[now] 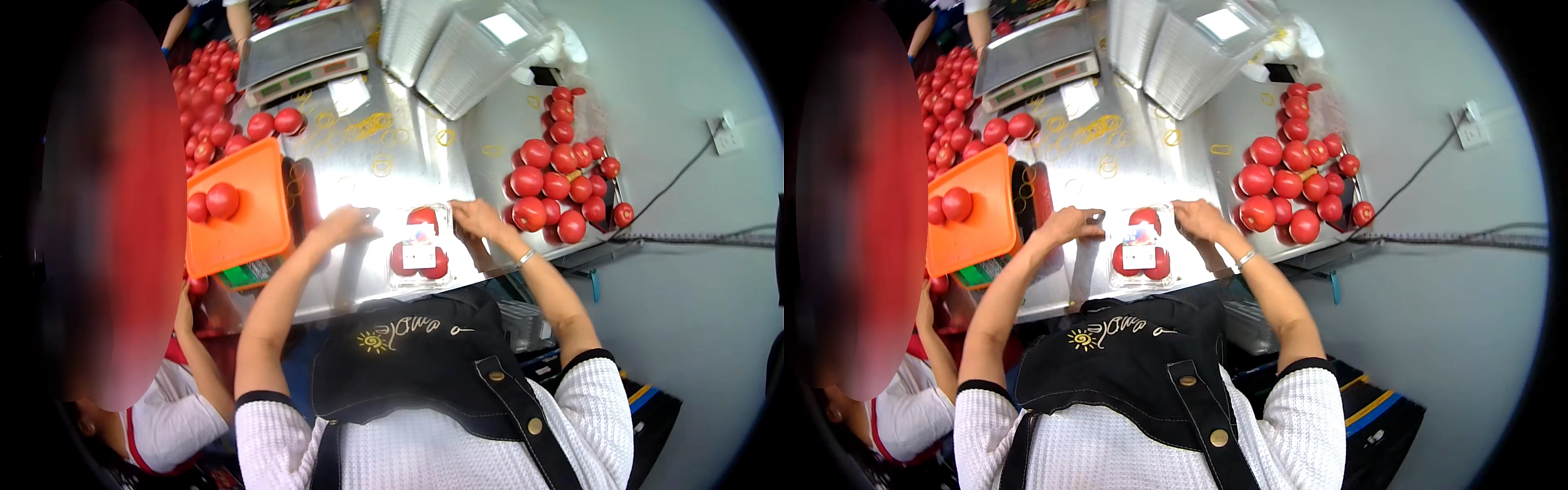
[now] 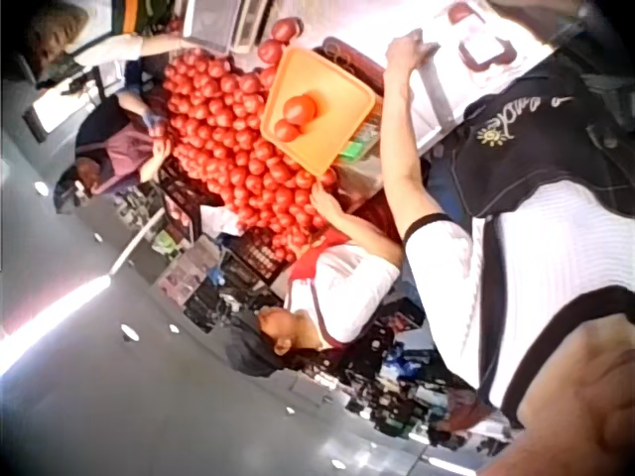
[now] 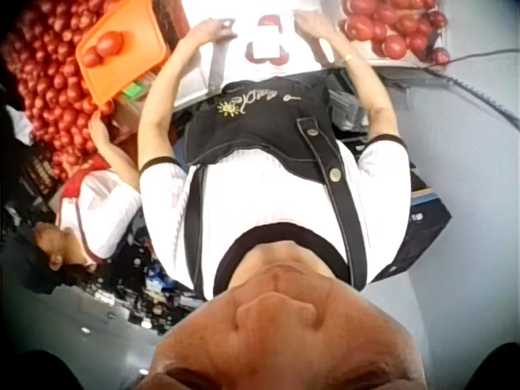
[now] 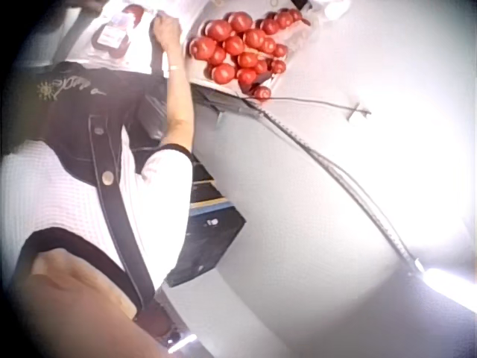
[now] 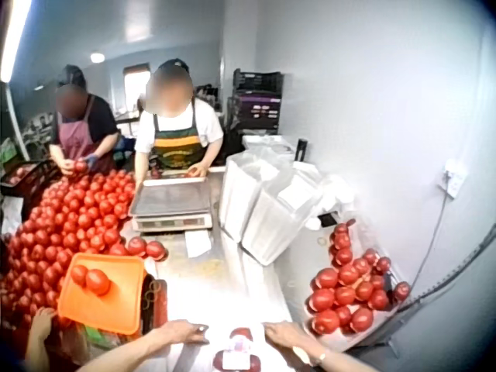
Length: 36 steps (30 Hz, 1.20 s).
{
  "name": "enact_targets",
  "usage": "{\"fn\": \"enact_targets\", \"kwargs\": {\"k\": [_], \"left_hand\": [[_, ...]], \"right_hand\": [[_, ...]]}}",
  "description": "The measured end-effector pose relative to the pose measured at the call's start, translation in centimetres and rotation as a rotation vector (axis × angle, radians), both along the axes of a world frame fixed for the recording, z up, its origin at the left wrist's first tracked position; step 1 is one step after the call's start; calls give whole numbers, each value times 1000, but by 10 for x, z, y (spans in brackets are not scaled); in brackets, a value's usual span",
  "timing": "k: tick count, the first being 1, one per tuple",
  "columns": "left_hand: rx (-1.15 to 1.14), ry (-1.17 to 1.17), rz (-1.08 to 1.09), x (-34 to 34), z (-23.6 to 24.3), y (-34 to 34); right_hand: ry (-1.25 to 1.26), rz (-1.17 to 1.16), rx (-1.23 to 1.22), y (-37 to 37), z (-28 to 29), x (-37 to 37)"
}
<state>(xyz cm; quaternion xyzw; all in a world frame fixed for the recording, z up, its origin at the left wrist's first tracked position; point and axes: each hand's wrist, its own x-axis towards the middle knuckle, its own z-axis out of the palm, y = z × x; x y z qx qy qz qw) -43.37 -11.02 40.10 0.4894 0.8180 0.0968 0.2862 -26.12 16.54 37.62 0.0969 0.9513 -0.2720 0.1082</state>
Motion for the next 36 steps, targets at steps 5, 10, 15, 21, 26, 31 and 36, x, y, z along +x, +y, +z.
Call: {"fn": "enact_targets", "kwargs": {"k": [5, 10, 15, 21, 26, 31, 36], "left_hand": [[89, -433, 236, 14, -76, -30], [180, -1245, 604, 49, -53, -32], [479, -1254, 803, 104, -25, 2], [723, -1196, 911, 100, -84, -5], [764, -1380, 843, 105, -43, -13], [792, -1360, 787, 104, -58, -15], [742, -1268, 795, 108, -52, -6]], "right_hand": [[-163, -581, -757, -65, 15, 31], [331, -679, -322, -101, -20, 45], [581, -858, -166, -114, -9, 42], [897, -1122, -434, -125, -31, 40], [662, -981, -392, -143, -33, 50], [354, -803, -458, -155, -6, 51], [242, -780, -498, -141, 6, 48]]}}
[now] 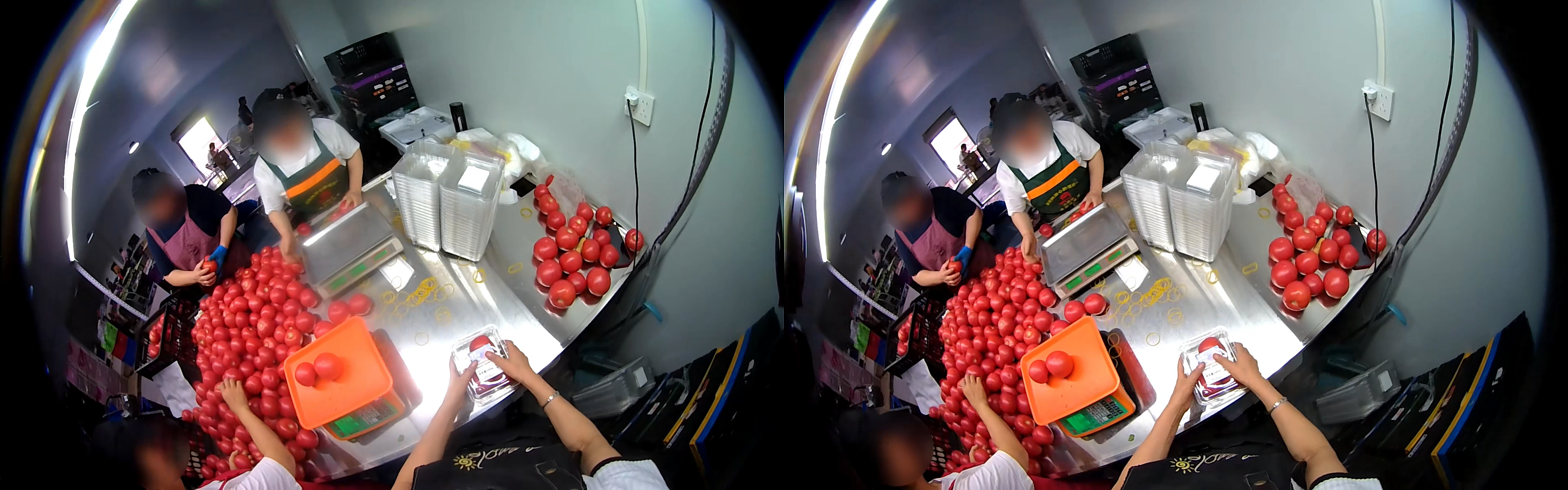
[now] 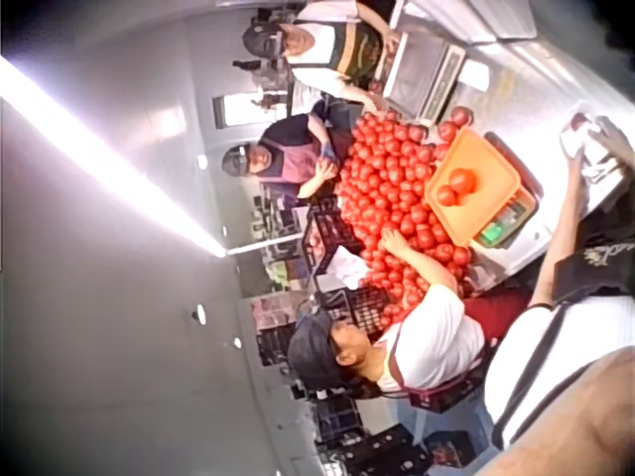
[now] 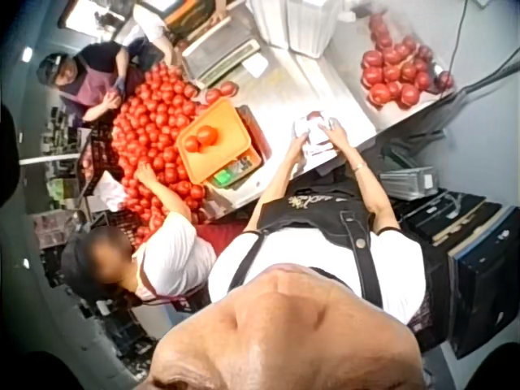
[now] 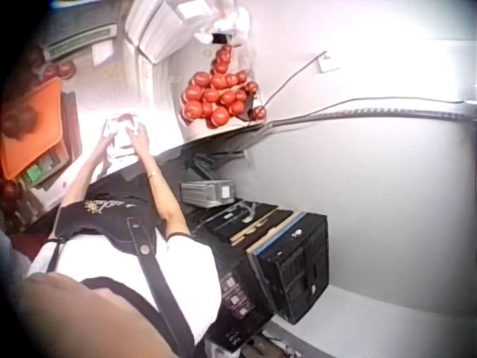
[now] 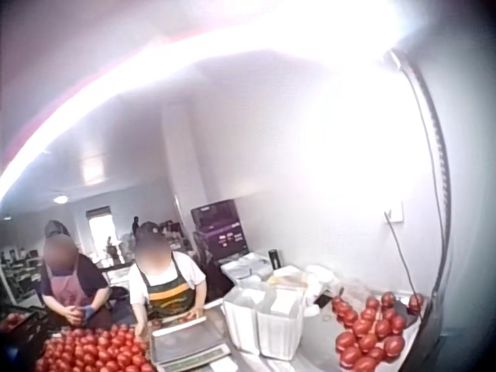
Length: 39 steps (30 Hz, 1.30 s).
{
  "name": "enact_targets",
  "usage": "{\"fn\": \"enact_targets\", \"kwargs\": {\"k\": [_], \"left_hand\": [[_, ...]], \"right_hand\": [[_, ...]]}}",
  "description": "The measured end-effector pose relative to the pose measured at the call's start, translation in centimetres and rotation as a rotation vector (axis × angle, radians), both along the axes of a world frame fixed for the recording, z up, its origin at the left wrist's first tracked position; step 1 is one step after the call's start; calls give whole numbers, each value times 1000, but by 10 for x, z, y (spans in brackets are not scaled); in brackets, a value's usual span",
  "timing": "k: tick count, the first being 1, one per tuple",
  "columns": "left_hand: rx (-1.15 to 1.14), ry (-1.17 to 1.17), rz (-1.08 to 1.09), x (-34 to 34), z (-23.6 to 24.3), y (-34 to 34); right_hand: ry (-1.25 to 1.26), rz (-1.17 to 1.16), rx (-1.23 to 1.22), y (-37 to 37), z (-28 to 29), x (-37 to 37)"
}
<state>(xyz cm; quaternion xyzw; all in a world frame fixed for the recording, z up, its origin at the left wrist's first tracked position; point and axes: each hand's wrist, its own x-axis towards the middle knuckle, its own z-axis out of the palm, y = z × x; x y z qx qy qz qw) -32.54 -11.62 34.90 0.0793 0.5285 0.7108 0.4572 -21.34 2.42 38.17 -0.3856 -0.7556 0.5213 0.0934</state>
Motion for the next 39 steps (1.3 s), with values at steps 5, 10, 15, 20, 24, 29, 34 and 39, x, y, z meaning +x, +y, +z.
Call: {"fn": "enact_targets", "kwargs": {"k": [5, 10, 15, 20, 24, 29, 34, 39], "left_hand": [[-65, 29, 4, -1, 0, 3], [-78, -42, -2, -3, 15, -3], [56, -126, 7, -2, 29, -8], [76, -159, -21, 2, 40, -10], [77, -150, -67, 1, 33, -10], [34, -102, -201, -2, 18, -14], [16, -185, -199, -2, 11, -20], [34, -215, -139, 1, 30, -14]], "right_hand": [[-11, 20, -45, 2, 0, -1], [55, 67, -213, 4, 7, -3], [275, 51, -546, 1, 8, -1], [459, 31, -736, -7, 13, 4], [475, 17, -732, -10, 14, 9], [450, 17, -754, -8, -6, 13], [431, 50, -746, -7, -6, 13], [407, 49, -746, -5, -1, 13]]}}
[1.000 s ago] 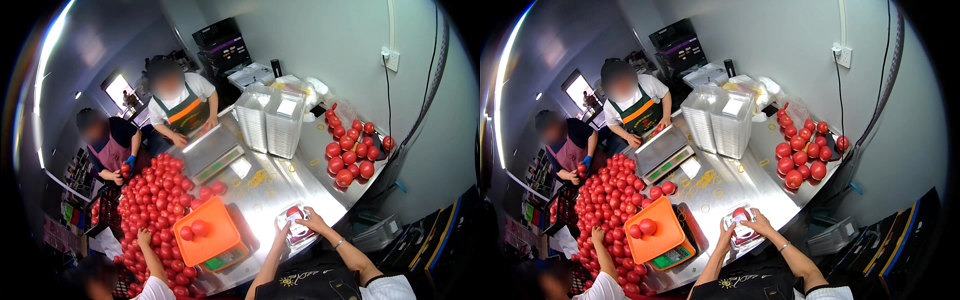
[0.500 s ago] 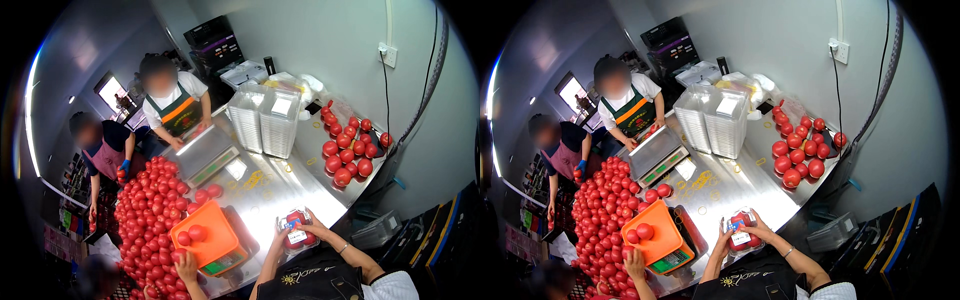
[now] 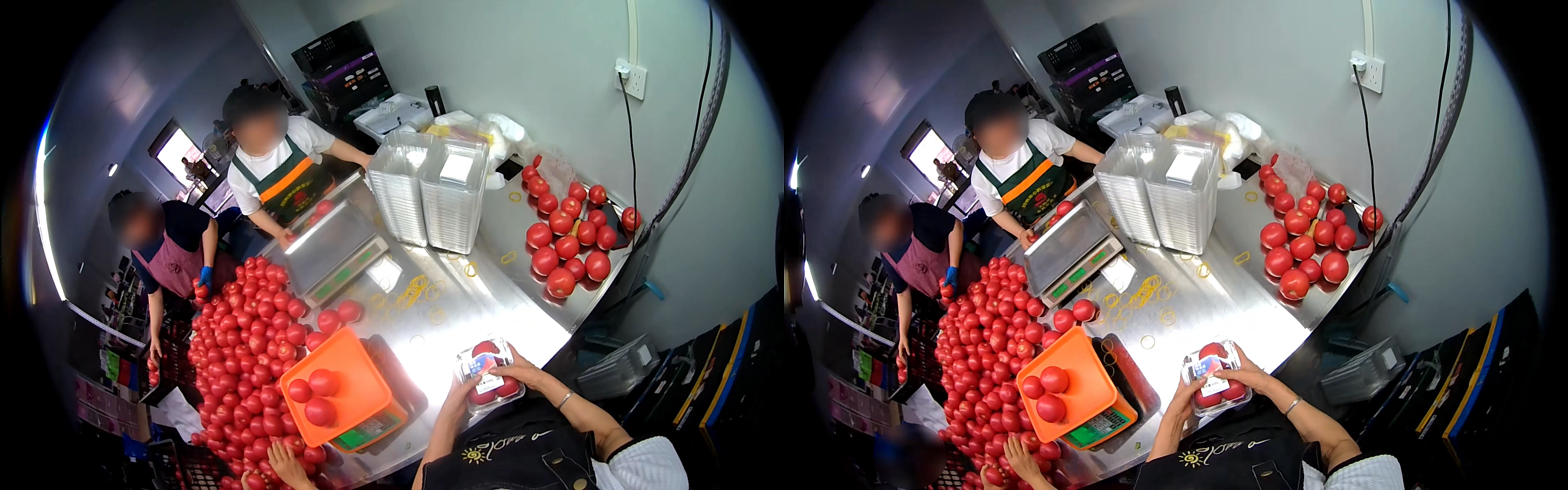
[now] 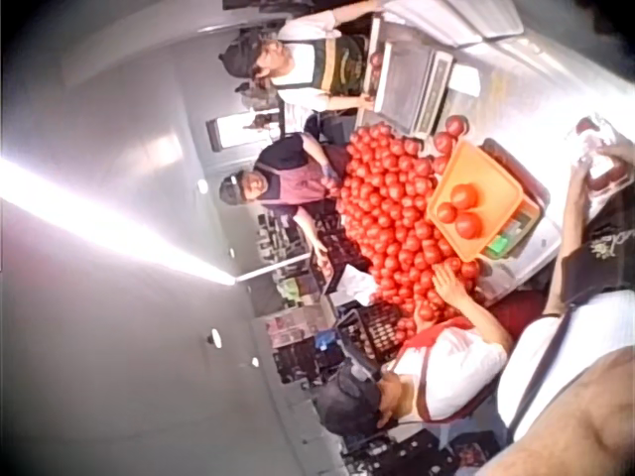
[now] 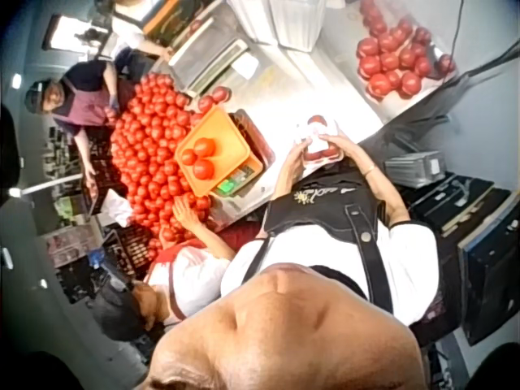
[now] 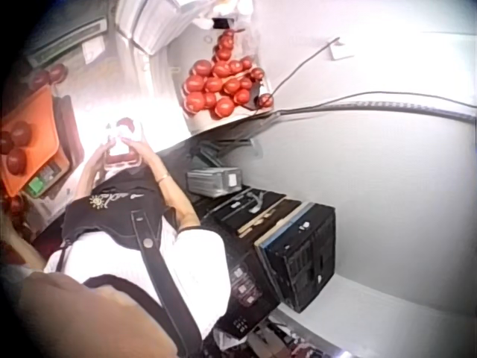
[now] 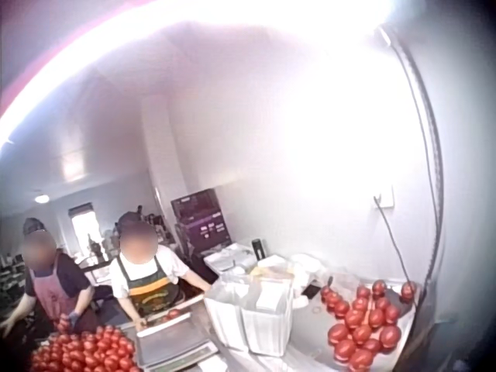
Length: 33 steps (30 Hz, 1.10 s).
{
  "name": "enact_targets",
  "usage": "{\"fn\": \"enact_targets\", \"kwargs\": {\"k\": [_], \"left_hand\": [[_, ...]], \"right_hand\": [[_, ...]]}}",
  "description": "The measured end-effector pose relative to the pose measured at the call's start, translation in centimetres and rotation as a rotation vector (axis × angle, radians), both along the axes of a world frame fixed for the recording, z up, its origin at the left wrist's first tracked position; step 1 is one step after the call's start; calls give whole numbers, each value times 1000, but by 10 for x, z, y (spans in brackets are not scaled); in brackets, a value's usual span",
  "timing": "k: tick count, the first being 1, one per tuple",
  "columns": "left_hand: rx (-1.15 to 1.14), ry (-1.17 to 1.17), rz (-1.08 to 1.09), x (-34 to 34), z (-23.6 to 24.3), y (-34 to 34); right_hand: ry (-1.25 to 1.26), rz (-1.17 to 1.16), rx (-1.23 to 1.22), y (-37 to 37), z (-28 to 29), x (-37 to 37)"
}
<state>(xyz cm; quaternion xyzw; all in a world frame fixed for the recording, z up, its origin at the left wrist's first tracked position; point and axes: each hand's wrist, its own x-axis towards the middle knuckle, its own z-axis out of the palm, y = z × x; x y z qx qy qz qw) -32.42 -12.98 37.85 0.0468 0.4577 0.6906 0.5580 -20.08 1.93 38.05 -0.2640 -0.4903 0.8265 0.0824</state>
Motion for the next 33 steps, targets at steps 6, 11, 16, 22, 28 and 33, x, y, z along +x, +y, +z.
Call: {"fn": "enact_targets", "kwargs": {"k": [6, 11, 16, 22, 28, 33], "left_hand": [[-91, 32, 29, 0, 13, 6], [-84, 37, 50, -1, 2, 13], [-102, 35, 58, -1, 5, 15], [-104, 79, 46, -3, 0, 14], [-117, 65, 38, -6, -6, 12], [-111, 91, 45, -6, -8, 12]], "right_hand": [[-4, 10, -39, 3, -9, 1], [11, -9, -55, 3, -14, 1], [-17, -36, -38, 2, -19, -1], [-30, -44, -14, 2, -23, -2], [-1, -58, 9, 2, -23, -1], [-66, -63, -37, 1, -11, -2]]}}
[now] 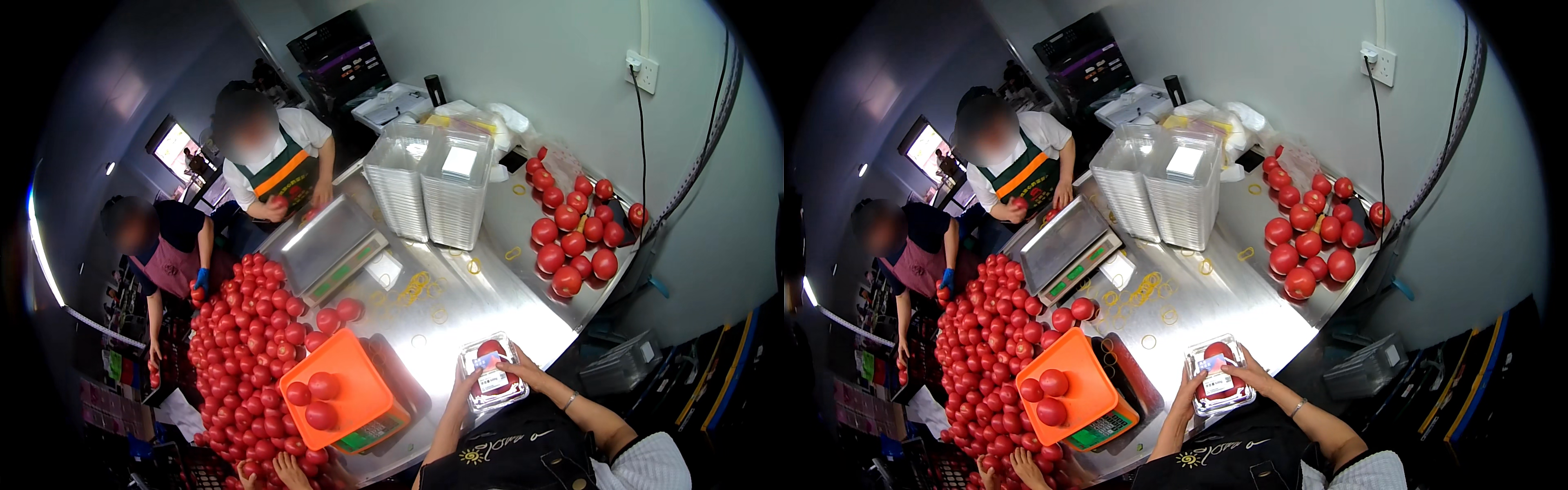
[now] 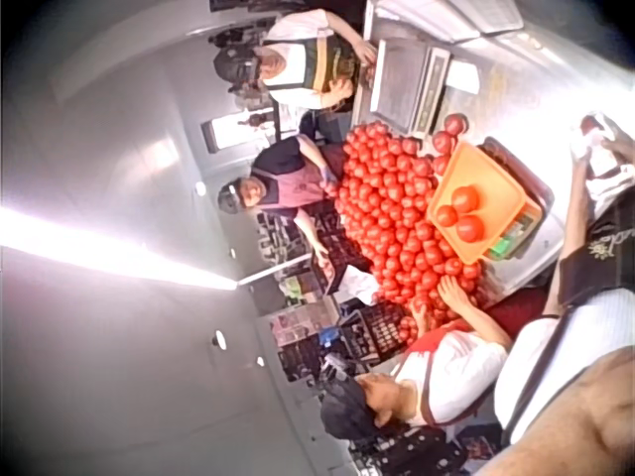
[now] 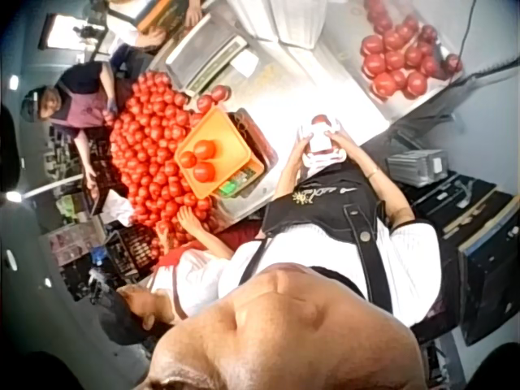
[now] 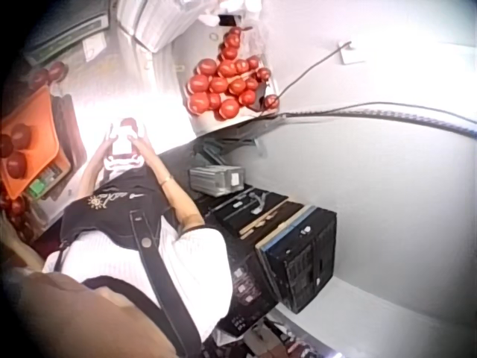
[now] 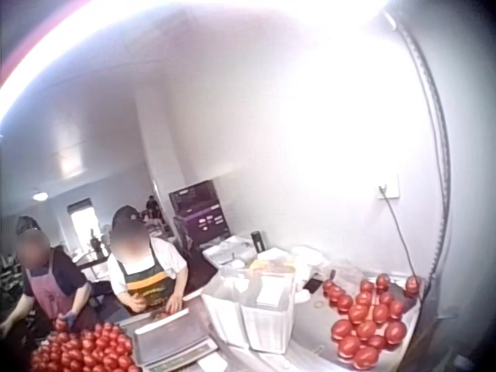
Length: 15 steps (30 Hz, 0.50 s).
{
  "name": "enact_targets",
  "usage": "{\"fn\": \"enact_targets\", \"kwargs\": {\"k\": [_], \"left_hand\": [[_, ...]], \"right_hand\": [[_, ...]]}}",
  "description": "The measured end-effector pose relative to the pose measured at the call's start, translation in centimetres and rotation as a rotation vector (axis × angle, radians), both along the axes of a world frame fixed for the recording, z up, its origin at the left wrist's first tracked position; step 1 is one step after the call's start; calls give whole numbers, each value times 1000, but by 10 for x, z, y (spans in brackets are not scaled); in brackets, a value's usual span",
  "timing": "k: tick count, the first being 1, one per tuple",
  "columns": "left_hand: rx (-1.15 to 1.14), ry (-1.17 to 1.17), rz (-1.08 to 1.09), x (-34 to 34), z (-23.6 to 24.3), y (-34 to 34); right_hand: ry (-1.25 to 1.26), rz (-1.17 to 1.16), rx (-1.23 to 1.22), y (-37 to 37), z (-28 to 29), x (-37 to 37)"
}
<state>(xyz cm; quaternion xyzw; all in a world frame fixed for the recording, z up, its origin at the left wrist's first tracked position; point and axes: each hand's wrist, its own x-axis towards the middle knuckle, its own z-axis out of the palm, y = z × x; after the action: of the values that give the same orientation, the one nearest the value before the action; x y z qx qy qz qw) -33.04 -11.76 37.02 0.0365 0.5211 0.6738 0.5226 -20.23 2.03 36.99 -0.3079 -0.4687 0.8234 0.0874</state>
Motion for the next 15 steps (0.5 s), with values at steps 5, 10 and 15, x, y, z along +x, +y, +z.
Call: {"fn": "enact_targets", "kwargs": {"k": [5, 10, 15], "left_hand": [[4, 9, -1, -1, -5, 0], [1, 9, -14, -2, 0, 0], [-3, 0, -15, -4, -11, -2]], "right_hand": [[17, -9, -3, 0, -1, 0], [37, -5, 9, 1, -4, 1], [37, -7, -3, 0, -2, 0]]}}
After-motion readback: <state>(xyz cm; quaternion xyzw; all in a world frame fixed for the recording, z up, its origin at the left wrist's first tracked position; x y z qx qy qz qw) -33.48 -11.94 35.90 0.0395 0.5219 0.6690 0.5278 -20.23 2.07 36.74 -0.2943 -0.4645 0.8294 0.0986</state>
